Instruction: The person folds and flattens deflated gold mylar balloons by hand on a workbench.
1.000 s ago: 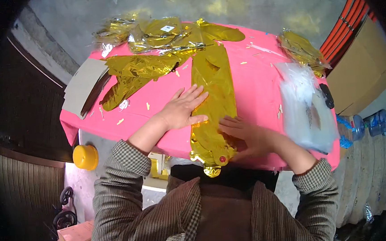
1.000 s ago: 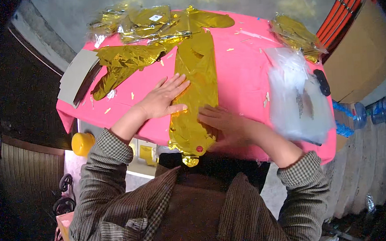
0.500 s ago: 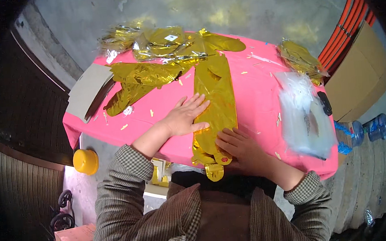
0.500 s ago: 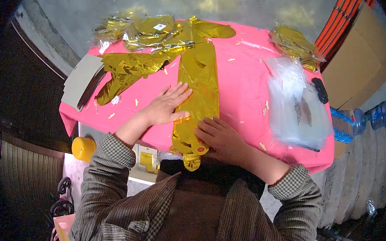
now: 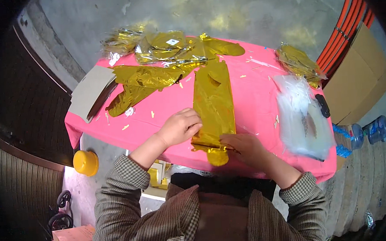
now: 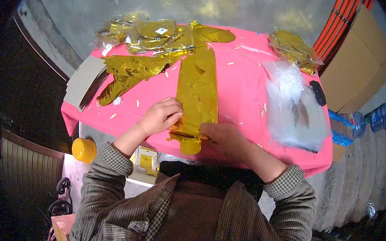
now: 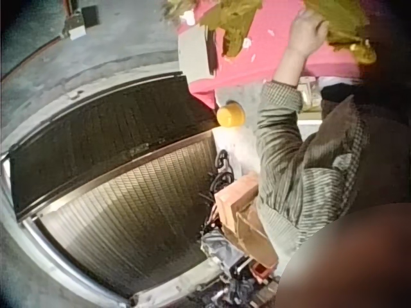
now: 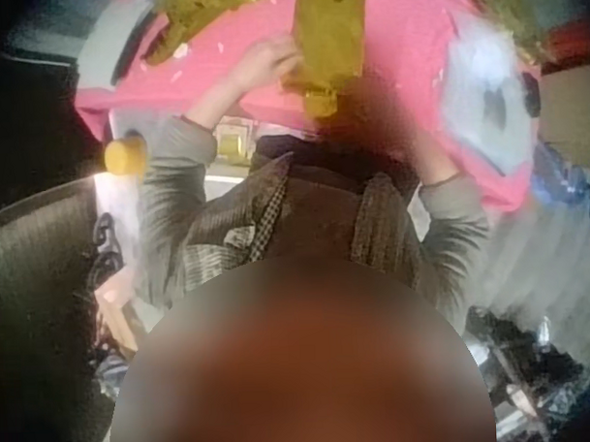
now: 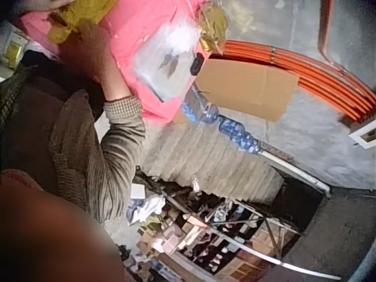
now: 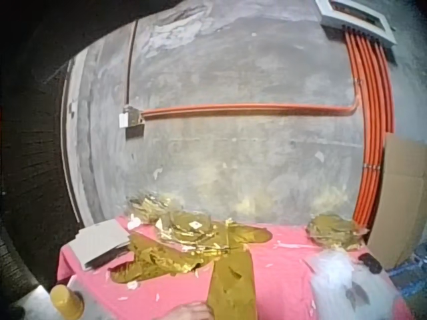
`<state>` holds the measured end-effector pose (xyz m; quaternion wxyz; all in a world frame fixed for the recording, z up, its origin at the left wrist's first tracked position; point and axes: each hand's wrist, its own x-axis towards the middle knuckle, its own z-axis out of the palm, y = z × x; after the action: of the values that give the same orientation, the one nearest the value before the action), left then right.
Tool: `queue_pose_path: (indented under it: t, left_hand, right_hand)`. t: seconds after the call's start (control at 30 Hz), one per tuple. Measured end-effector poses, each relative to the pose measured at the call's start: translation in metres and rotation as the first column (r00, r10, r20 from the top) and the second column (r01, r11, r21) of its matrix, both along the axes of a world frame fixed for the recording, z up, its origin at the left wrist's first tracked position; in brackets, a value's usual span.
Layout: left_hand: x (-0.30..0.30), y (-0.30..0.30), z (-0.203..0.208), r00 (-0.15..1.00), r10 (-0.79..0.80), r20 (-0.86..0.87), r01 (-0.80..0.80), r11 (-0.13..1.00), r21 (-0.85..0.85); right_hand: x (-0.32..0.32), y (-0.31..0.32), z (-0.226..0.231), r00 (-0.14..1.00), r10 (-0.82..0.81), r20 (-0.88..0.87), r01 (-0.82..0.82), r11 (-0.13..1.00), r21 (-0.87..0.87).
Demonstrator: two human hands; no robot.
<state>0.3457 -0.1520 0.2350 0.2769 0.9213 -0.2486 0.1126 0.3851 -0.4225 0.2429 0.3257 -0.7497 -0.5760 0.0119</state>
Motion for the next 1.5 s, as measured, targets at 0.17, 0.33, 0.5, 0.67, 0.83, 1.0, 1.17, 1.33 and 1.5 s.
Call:
queue_pose_path:
  t: [0.17,0.33,0.5,0.67,0.83,1.0,1.17,1.33,1.5]
  left_hand:
    - [-0.017,0.003,0.004,0.999,-0.043,-0.029,0.037,0.984,-0.174]
    - [-0.024,-0.009,0.013,0.999,-0.034,0.031,0.036,0.998,-0.051]
    - [-0.026,-0.006,0.004,0.999,0.028,0.033,-0.026,0.998,-0.056]
    - [-0.035,-0.004,0.001,0.989,0.077,-0.123,-0.106,0.961,-0.255]
    - [-0.033,-0.010,0.008,0.993,0.042,-0.109,-0.069,0.962,-0.264]
    - [-0.034,-0.015,0.018,0.993,0.041,-0.106,-0.059,0.984,-0.169]
    - [-0.028,-0.012,0.014,0.985,-0.037,-0.171,0.013,0.990,-0.141]
    - [-0.009,-0.012,0.012,0.999,-0.037,-0.030,0.034,0.995,-0.091]
    - [0.024,-0.005,-0.003,0.756,-0.027,-0.654,-0.337,0.840,-0.425]
  right_hand:
    - [-0.008,-0.004,0.028,0.969,-0.120,-0.216,0.118,0.993,-0.019]
    - [-0.006,-0.008,0.032,0.978,0.017,-0.206,-0.015,1.000,0.010]
    - [0.004,-0.024,0.063,0.900,0.057,-0.432,-0.114,0.988,-0.106]
    - [0.022,-0.035,0.045,0.895,-0.180,-0.408,0.099,0.972,-0.211]
    - [0.028,-0.016,-0.008,0.969,-0.092,0.228,0.076,0.994,0.076]
    - [0.022,-0.012,-0.006,0.990,-0.105,0.089,0.100,0.994,0.052]
    - [0.021,-0.011,-0.007,0.987,-0.143,0.070,0.144,0.990,-0.008]
    - [0.038,-0.013,-0.007,0.985,-0.163,0.056,0.164,0.987,-0.004]
    - [0.050,0.004,0.012,0.674,-0.346,-0.653,0.337,0.930,-0.145]
